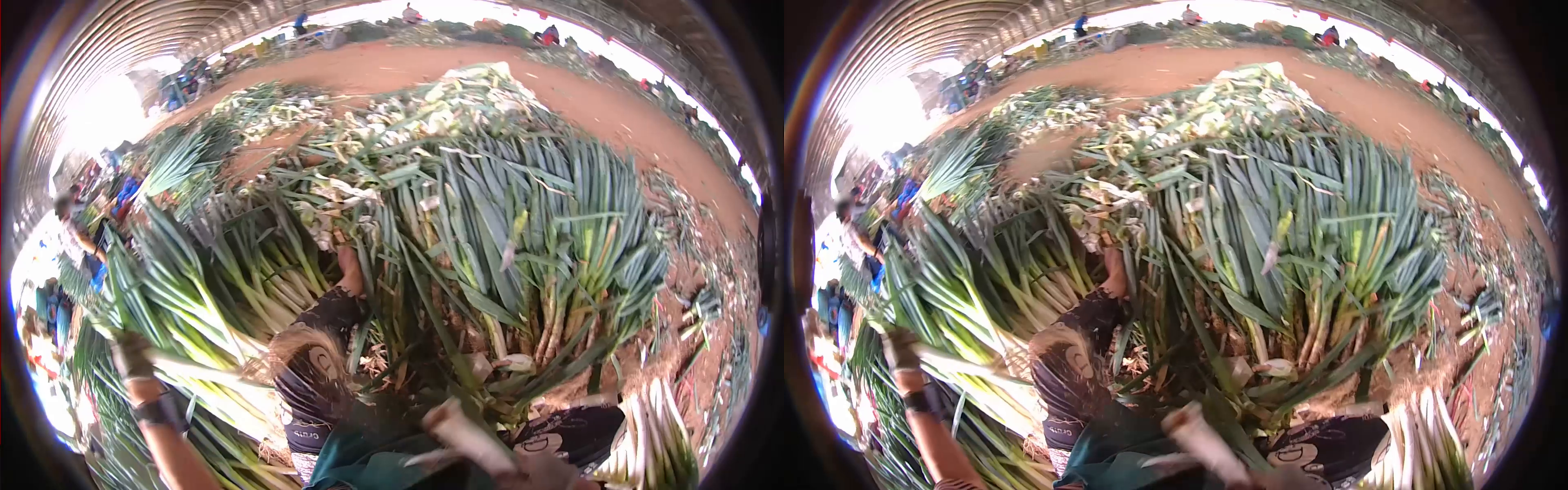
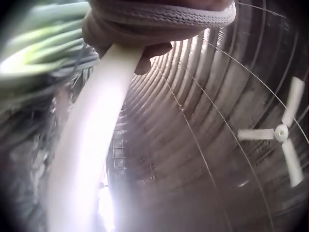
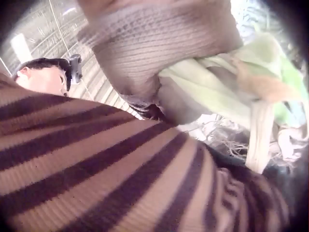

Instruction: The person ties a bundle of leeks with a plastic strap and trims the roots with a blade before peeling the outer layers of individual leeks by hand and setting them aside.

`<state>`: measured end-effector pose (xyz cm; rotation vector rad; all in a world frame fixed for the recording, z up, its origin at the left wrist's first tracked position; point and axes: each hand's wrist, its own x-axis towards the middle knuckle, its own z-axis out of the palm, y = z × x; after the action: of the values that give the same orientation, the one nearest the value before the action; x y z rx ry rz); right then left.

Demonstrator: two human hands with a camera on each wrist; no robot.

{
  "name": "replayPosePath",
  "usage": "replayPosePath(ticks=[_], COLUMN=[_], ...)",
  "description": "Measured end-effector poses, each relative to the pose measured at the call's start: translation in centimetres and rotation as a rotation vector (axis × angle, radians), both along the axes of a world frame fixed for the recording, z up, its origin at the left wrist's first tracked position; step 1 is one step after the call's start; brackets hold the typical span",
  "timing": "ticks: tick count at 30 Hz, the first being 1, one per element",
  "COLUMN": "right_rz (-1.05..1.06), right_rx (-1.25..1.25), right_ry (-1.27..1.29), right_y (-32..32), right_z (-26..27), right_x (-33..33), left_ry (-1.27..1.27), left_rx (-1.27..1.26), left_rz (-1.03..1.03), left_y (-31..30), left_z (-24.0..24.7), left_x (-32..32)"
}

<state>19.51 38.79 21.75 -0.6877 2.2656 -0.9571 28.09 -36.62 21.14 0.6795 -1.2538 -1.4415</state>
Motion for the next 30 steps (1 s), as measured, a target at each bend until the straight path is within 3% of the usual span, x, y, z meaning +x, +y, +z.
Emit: replayPosePath(ticks=[2,4,6,8,9,12,13,16,18,20,22,23,24,26,28,29,30], right_rz=[-0.098,-0.1,-0.005,0.318,0.366,0.424,0.39,0.315,0.169,-0.002,-0.085,-0.127,0.39,0.857,0.843,0.877,0.779], right_rx=[0.089,0.075,0.029,0.469,0.408,0.43,0.448,0.471,0.429,0.426,0.288,0.215,0.456,0.653,0.604,0.578,0.521], right_ry=[-0.093,-0.301,-0.239,0.109,0.416,0.236,0.22,0.05,0.044,0.13,0.292,0.376,0.209,-0.091,-0.314,-0.426,-0.459], right_y=[-0.2,-3.8,-7.6,-10.8,-11.3,-13.8,-14.5,-16.2,-17.1,-18.6,-20.5,-21.5,-23.3,-24.5,-23.0,-23.5,-22.5], right_z=[1.2,2.4,-0.8,-6.5,-8.3,-9.4,-9.0,-10.0,-15.0,-19.2,-28.1,-31.1,-29.8,-29.7,-32.5,-32.2,-31.9], right_x=[-2.6,-5.9,-8.6,-9.9,-9.7,-12.8,-14.0,-18.6,-21.6,-23.9,-24.0,-23.3,-21.2,-15.6,-10.3,-10.1,-11.1], left_ry=[0.081,0.048,-0.087,-0.261,-0.16,-0.343,-0.863,-1.176,-0.926,-0.376,-0.446,-0.404,-0.404,-0.321,-0.31,-0.309,-0.308], left_rx=[0.032,-0.024,-0.031,-0.186,-0.119,0.114,0.229,-0.173,-0.428,-0.253,-0.153,-0.187,-0.103,0.108,0.257,0.303,0.35], left_rz=[-0.175,-0.207,-0.024,0.14,0.13,0.147,0.408,0.395,0.216,0.075,-0.266,-0.266,-0.306,-0.508,-0.648,-0.691,-0.734], left_y=[0.4,-0.1,1.3,-5.0,-7.1,-16.9,-17.6,-20.9,-9.8,4.0,14.9,18.3,22.9,25.8,27.5,27.2,27.0], left_z=[6.1,9.0,11.5,9.7,8.6,1.5,-0.1,-8.7,-8.8,-7.8,-5.3,-6.2,-4.9,-7.2,-9.8,-12.0,-14.0], left_x=[1.8,2.2,0.4,-0.2,-0.9,-0.6,-0.6,-1.6,-7.3,-14.8,-19.7,-22.4,-24.5,-27.4,-29.1,-29.6,-29.8])
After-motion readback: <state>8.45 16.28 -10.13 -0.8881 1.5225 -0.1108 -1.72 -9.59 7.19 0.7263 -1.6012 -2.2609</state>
